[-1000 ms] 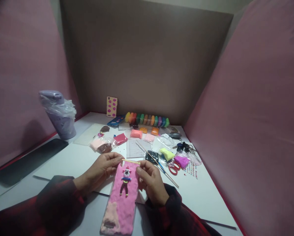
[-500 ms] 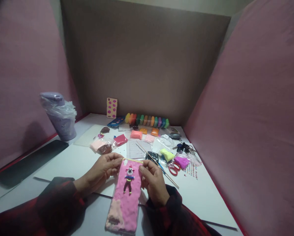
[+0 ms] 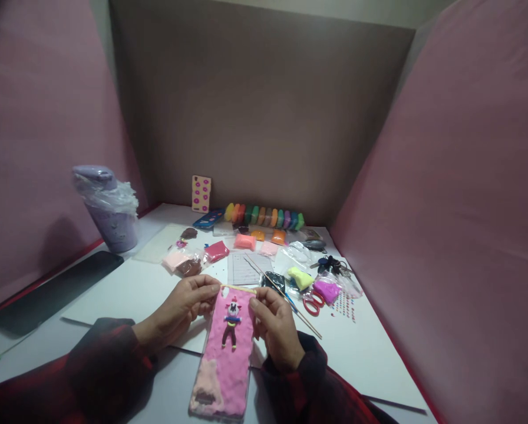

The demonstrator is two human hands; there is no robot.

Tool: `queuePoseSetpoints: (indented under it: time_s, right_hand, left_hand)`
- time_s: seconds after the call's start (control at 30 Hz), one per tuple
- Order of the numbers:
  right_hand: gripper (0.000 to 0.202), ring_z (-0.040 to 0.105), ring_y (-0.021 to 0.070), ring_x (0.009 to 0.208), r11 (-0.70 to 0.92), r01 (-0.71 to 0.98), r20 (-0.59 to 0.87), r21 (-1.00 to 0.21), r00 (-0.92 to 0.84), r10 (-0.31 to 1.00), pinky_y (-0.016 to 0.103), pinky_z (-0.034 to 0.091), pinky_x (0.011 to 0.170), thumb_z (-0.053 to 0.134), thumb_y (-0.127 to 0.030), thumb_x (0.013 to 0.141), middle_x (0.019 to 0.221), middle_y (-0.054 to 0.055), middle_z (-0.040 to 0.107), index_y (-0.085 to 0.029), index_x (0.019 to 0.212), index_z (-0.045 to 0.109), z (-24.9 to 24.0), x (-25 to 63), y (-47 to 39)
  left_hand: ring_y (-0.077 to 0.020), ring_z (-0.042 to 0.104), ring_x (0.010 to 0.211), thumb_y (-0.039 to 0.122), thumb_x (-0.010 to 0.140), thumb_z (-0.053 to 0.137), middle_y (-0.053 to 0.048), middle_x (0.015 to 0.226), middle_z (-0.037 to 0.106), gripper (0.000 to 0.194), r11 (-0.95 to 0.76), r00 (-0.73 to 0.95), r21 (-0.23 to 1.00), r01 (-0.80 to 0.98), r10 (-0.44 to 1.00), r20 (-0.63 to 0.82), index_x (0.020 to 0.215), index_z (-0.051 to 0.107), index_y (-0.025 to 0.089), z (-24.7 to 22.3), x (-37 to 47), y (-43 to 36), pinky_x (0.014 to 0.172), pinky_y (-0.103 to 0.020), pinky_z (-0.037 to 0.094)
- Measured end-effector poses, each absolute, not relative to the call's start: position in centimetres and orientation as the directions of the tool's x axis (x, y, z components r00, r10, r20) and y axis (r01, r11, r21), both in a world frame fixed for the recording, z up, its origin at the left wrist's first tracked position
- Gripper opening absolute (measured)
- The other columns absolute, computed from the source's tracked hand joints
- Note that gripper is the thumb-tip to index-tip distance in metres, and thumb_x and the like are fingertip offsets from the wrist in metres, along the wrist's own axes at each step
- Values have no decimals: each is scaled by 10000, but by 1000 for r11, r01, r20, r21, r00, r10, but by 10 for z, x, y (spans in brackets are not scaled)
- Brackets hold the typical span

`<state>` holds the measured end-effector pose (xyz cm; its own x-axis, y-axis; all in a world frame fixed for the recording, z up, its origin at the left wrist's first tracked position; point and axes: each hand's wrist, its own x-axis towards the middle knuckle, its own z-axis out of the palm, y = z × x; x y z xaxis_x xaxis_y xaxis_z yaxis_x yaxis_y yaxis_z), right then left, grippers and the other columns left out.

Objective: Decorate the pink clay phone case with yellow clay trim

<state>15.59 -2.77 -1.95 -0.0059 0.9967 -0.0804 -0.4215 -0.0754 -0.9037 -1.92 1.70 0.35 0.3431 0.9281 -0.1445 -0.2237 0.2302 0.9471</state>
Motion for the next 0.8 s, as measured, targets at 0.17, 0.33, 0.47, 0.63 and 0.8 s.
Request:
queuePoseSetpoints:
  time_s: [0.17, 0.33, 0.47, 0.63, 0.8]
  right_hand:
    - [255, 423, 63, 436, -65, -424, -73, -903, 2, 997, 186, 345, 418, 723, -353, 691, 614, -37, 529, -181, 819, 584, -20, 156, -28]
    - [252, 415, 57, 434, -75, -425, -74, -902, -17, 997, 172, 319, 410, 719, -355, 703, 594, -40, 517, -177, 817, 581, -22, 157, -28]
    - [253, 438, 64, 445, -69, -426, -67, -902, -19, 998, 179, 342, 421, 722, -357, 700, 607, -33, 534, -180, 816, 584, -26, 158, -26]
    - [248, 447, 73, 447, -47, -427, -53, -903, 4, 999, 193, 371, 430, 725, -358, 691, 595, -31, 534, -182, 811, 597, -29, 158, -24]
    - [237, 451, 75, 454, -36, -424, -40, -905, 1, 999, 195, 375, 436, 720, -354, 700, 599, -27, 534, -179, 809, 603, -28, 158, -24]
  left_hand:
    - [-79, 489, 522, 330, 722, 683, -8, 615, 564, 235, 213, 352, 953, -217, 927, -127, 714, 586, 116, 1, -20, 19, 501, -195, 350]
    - [-89, 503, 534, 319, 679, 727, -4, 642, 573, 254, 199, 359, 958, -207, 926, -115, 741, 574, 126, -2, -20, 19, 509, -208, 367]
    - [-84, 498, 521, 307, 693, 702, 0, 611, 567, 230, 216, 347, 953, -213, 929, -133, 704, 568, 120, 1, -20, 18, 509, -204, 371]
    - [-78, 499, 510, 315, 732, 660, -5, 590, 567, 227, 199, 355, 953, -228, 929, -109, 693, 570, 111, 0, -20, 19, 496, -190, 374]
    - [-79, 505, 502, 325, 699, 704, -2, 600, 573, 252, 183, 341, 967, -177, 933, -114, 720, 567, 115, -2, -21, 20, 468, -184, 382]
